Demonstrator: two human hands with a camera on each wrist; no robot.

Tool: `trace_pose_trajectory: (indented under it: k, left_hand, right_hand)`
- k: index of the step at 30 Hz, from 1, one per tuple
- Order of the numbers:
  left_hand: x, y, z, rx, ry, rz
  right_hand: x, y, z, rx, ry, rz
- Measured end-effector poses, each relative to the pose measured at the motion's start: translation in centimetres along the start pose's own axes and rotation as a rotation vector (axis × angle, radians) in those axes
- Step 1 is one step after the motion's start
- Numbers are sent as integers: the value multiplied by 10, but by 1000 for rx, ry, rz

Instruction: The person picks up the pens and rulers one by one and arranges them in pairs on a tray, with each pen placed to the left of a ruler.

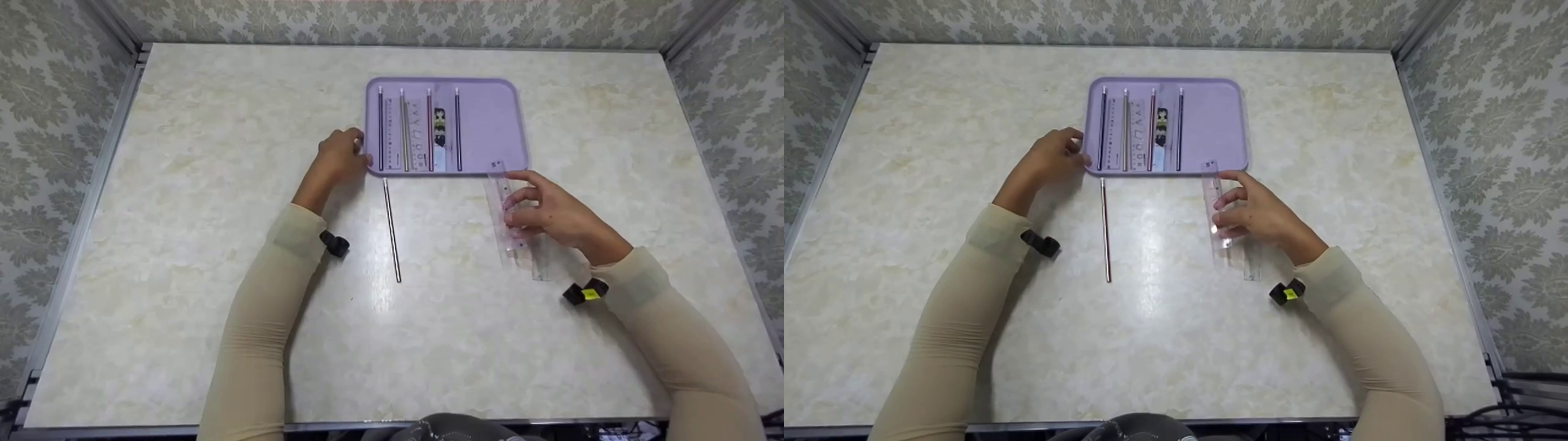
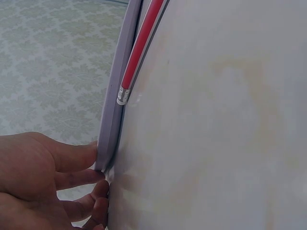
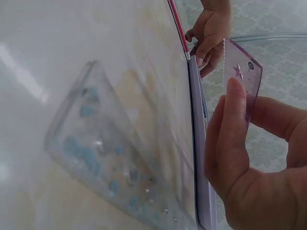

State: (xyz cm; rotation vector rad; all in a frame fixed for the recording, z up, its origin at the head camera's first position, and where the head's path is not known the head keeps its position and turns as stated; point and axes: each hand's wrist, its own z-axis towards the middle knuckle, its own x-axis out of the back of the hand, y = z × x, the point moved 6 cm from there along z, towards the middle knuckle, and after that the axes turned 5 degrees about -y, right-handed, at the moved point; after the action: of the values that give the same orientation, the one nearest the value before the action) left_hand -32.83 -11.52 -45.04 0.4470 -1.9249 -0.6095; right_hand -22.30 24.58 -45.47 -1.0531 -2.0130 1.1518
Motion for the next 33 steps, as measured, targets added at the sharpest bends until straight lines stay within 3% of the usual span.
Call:
trace_pose_trajectory:
  k: [11, 23, 27, 33]
  left_hand:
    - [0, 0, 0, -13, 7, 10]
    - [1, 1, 1, -24, 16, 12]
    - [1, 0, -1, -25, 16, -1]
    - [2, 0, -2, -34, 28, 3]
  right_hand:
    - [18, -18, 20, 41, 35, 143]
    - [37, -36, 49, 33, 107, 182]
    - [40, -42, 61, 49, 108, 249]
    - [41, -52, 79, 59, 128, 261]
